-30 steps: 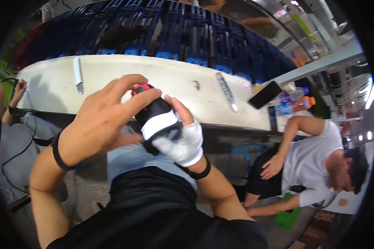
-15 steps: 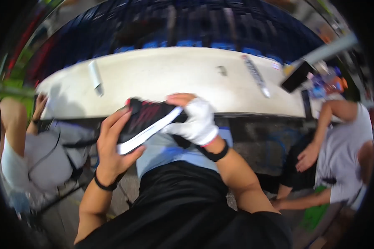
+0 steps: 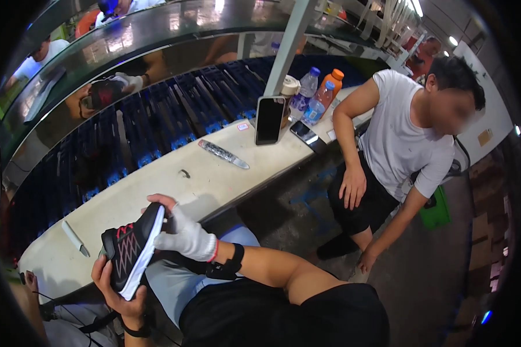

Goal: Inspecting and assembling shoe uppers and soles on a factory conveyor line.

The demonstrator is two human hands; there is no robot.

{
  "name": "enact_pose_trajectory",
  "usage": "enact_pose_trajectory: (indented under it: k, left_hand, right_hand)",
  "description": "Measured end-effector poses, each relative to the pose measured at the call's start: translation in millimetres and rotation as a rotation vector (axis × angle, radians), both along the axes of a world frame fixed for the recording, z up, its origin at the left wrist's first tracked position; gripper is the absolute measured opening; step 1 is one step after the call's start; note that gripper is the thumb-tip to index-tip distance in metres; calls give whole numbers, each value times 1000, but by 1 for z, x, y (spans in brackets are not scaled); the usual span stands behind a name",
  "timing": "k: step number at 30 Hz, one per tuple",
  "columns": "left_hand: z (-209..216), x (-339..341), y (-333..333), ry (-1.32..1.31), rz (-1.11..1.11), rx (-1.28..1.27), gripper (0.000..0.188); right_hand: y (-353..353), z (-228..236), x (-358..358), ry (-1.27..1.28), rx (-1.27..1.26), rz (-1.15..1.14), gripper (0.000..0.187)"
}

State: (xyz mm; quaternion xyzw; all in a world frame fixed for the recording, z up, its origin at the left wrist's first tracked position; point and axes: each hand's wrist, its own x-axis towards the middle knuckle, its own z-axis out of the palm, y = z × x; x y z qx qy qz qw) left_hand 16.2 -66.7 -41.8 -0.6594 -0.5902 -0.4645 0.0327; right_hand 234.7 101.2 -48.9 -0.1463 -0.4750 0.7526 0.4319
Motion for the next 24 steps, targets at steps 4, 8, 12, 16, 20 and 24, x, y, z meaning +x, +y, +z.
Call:
enact_pose_trajectory:
  k: [4,8,12,16,20,24]
  left_hand:
    - [-5,7,45,-144,-12,245,88]
    - [-54,-21,82,-507,40,38,17]
    - [-79,-18,94,-265,245,-125,34]
    - [-71,-15,87,-239,219,-176,41]
    - [-78,-20,82,-221,244,-178,40]
    - [-67,-21,94,-121,196,-298,40]
  right_hand:
    - [23,70,16,-4,612,-233,85]
    - [56,146,42,220,1170,-346,91]
    - [95,224,47,722,868,-220,104]
    - [190,347,-10,-19,1823,-1695,88]
    - [199,354,-42,-260,1536,-1218,46]
    - [228,288,-57,-492,1769,-951,17]
